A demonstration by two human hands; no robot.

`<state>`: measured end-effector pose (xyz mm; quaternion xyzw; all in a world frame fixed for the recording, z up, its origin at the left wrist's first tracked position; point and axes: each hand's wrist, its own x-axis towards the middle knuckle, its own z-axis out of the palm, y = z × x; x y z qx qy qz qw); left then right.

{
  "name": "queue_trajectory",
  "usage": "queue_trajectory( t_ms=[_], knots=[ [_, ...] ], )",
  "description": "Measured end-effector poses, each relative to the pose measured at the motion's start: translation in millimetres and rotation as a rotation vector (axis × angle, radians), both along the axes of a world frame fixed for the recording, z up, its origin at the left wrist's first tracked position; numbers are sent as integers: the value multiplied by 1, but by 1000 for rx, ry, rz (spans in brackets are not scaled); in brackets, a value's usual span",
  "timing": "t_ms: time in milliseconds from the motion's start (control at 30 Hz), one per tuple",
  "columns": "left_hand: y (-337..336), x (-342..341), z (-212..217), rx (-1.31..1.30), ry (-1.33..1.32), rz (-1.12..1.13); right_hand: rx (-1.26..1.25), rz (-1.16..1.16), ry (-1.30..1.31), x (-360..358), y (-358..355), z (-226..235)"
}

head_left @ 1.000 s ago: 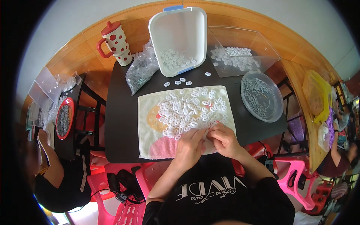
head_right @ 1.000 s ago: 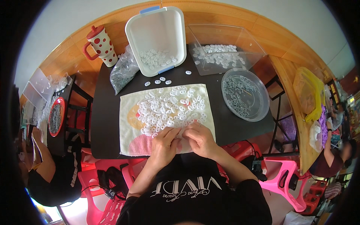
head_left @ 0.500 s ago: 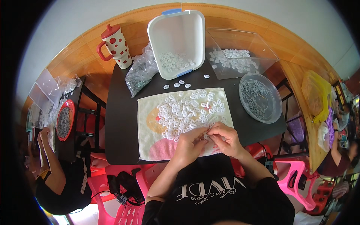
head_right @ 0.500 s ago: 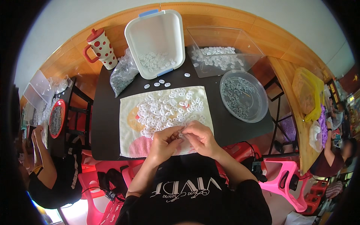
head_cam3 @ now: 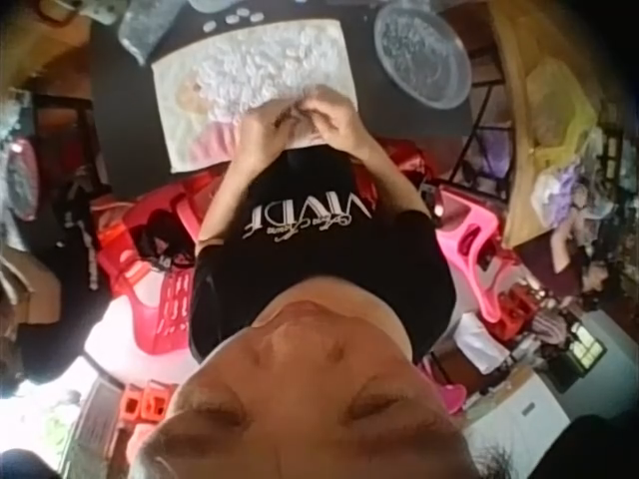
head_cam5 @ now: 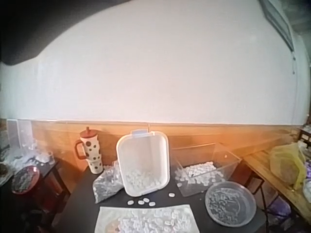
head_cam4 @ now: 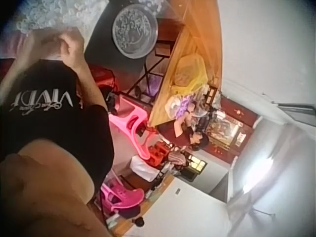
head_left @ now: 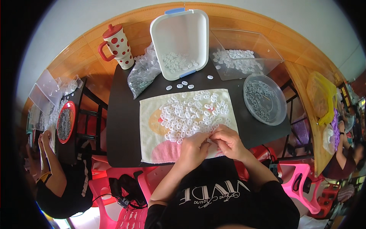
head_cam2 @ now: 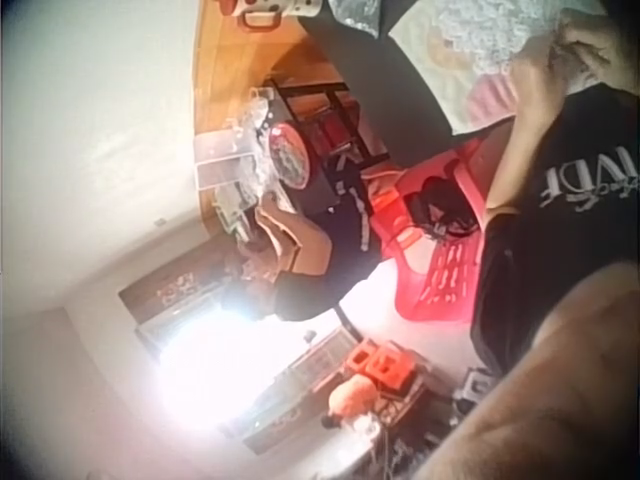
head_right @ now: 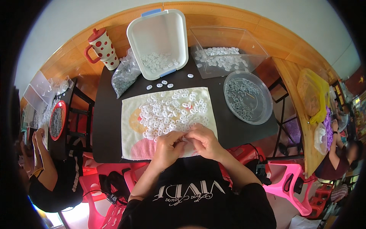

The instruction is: Sorting small white plastic components on a table into different containers.

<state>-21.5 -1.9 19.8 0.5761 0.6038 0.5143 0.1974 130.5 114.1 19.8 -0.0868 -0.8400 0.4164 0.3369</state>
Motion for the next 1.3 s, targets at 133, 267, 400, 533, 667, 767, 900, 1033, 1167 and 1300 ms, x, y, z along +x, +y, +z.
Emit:
queue_trajectory(
  t_ms=[133,267,400,533,667,767,900,1033,1167,1300],
  knots=[
    [2,2,-3,21,195,54,186,-26,-27,-3,0,0],
    [-1,3,1,15,221,57,200,-26,-27,-3,0,-1],
    [-3,6,7,30,209,65,241,-17,-41,-3,0,-2],
    [-3,2,10,83,170,53,270,-38,-29,-4,0,-2],
    [-5,-4,10,13,133,19,268,-38,-51,-3,0,-3],
    [-4,-5,9,19,119,3,303,-44,-33,-4,0,-3],
    [-3,-6,8,10,131,-21,362,-14,-61,-1,1,1],
    [-7,-7,3,45,195,-21,428,63,-95,2,-2,2],
    [-9,-8,3,-1,249,-33,493,103,-117,2,-3,1],
    [-5,-6,5,12,288,-44,537,118,-127,4,-2,-2]
  ],
)
